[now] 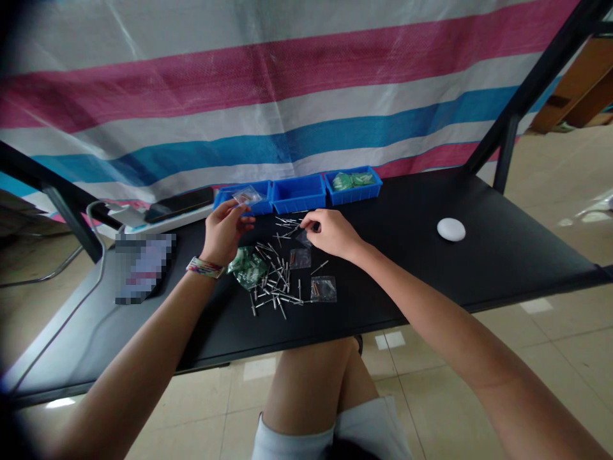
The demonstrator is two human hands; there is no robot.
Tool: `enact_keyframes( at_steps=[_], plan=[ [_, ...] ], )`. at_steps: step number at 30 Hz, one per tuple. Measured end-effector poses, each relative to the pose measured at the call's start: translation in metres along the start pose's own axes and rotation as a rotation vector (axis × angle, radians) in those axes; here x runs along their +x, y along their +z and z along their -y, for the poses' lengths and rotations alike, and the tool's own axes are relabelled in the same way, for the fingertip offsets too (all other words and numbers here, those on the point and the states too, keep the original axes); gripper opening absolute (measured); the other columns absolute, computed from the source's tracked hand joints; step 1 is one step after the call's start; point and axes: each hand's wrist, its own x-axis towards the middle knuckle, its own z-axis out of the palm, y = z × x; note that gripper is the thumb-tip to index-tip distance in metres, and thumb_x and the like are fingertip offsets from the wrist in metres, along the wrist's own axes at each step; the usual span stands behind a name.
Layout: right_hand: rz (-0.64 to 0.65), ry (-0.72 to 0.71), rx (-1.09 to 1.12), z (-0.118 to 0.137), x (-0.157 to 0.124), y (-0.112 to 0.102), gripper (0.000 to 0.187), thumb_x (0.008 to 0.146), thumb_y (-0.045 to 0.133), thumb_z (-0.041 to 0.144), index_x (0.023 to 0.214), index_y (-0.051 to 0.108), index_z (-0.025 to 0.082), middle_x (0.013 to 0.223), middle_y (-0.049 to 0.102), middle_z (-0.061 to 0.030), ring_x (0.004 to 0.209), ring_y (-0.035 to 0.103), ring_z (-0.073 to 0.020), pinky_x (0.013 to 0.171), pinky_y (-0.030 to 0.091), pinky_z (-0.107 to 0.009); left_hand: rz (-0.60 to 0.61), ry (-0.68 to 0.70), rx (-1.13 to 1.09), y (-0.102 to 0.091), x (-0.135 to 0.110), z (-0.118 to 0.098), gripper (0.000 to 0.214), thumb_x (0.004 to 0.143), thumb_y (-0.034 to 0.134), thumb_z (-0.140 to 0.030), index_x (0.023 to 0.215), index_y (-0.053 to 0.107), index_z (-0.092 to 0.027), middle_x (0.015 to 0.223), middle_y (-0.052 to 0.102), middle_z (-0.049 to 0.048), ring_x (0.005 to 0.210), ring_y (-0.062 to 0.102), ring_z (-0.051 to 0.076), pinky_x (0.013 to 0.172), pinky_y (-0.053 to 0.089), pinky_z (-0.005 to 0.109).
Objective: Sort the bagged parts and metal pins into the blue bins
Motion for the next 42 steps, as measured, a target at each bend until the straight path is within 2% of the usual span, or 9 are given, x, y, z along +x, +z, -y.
enact_keyframes(
  at_steps=[4,10,16,22,27,30,35,39,42],
  plan=[
    [0.119,-0.042,-0.114,0.002,-0.002,0.0,0.028,0.08,0.071,0.003,0.099,0.082,0.019,0.102,0.077,-0.0052,0.075,0.064,-0.0154,0.07,0.046,-0.029,-0.048,-0.051,-0.097,-0.006,0.005,-0.004,0.017,0.087,0.075,-0.017,0.103,0.071,-0.015,0.093,0.077,0.0042,0.068,0.074,0.011,0.061,0.059,0.019],
    [0.225,-0.115,-0.087,0.001,-0.002,-0.006,0.047,0.076,0.077,0.003,0.12,0.078,0.018,0.107,0.075,-0.0071,0.095,0.068,-0.0212,0.084,0.051,-0.032,0.075,-0.067,-0.096,-0.009,0.001,-0.013,0.034,0.086,0.073,-0.025,0.119,0.075,-0.016,0.138,0.075,0.0151,0.09,0.081,0.019,0.068,0.062,0.023],
    [0.242,-0.19,-0.141,-0.001,0.0,-0.007,0.047,0.076,0.077,0.001,0.12,0.077,0.018,0.106,0.073,-0.0079,0.101,0.065,-0.0251,0.092,0.051,-0.039,0.086,-0.022,-0.004,-0.007,-0.001,-0.01,0.026,0.077,0.073,-0.027,0.099,0.075,-0.015,0.108,0.081,0.0107,0.075,0.078,0.016,0.06,0.058,0.021],
    [0.193,-0.295,-0.3,-0.002,-0.001,0.0,0.011,0.088,0.074,0.01,0.091,0.076,0.02,0.099,0.073,-0.0081,0.096,0.06,-0.0256,0.088,0.046,-0.04,0.067,0.154,0.169,-0.007,0.0,-0.005,0.019,0.077,0.073,-0.028,0.091,0.074,-0.017,0.094,0.078,0.0065,0.065,0.074,0.013,0.053,0.054,0.018],
    [0.15,-0.355,-0.376,0.006,-0.004,0.004,0.018,0.093,0.063,0.007,0.082,0.069,0.02,0.096,0.069,-0.0081,0.096,0.058,-0.025,0.088,0.045,-0.04,0.108,0.231,0.237,-0.004,-0.004,-0.003,0.012,0.079,0.07,-0.026,0.087,0.072,-0.018,0.086,0.075,0.0039,0.062,0.071,0.013,0.053,0.054,0.019],
    [0.022,-0.295,-0.273,0.012,-0.005,0.004,0.018,0.096,0.057,0.008,0.088,0.067,0.02,0.1,0.067,-0.0078,0.093,0.06,-0.0225,0.087,0.047,-0.037,0.201,0.273,0.271,0.001,-0.011,-0.005,0.012,0.084,0.071,-0.03,0.087,0.072,-0.018,0.088,0.074,0.0041,0.064,0.071,0.013,0.056,0.055,0.02],
    [-0.144,-0.148,0.126,0.011,0.0,0.005,0.012,0.099,0.061,0.024,0.088,0.065,0.021,0.094,0.068,-0.0051,0.082,0.063,-0.0185,0.077,0.051,-0.034,0.518,0.299,0.376,0.011,-0.031,-0.011,0.024,0.093,0.072,-0.04,0.101,0.077,-0.018,0.093,0.077,0.0063,0.073,0.072,0.016,0.066,0.056,0.025],
    [-0.136,0.076,0.505,0.008,0.004,0.011,0.025,0.093,0.071,0.047,0.09,0.066,0.022,0.08,0.068,-0.0025,0.073,0.066,-0.0198,0.069,0.058,-0.035,0.642,0.279,0.425,0.017,-0.042,-0.013,0.029,0.093,0.076,-0.046,0.103,0.078,-0.019,0.091,0.078,0.0067,0.077,0.07,0.019,0.067,0.053,0.027],
    [-0.145,0.168,0.715,0.009,0.005,0.014,0.036,0.085,0.08,0.056,0.089,0.068,0.022,0.083,0.07,-0.0032,0.077,0.069,-0.0215,0.073,0.065,-0.04,0.689,0.24,0.384,0.019,-0.044,-0.014,0.027,0.089,0.08,-0.044,0.098,0.076,-0.019,0.087,0.076,0.0054,0.076,0.069,0.018,0.068,0.052,0.027]
  ],
)
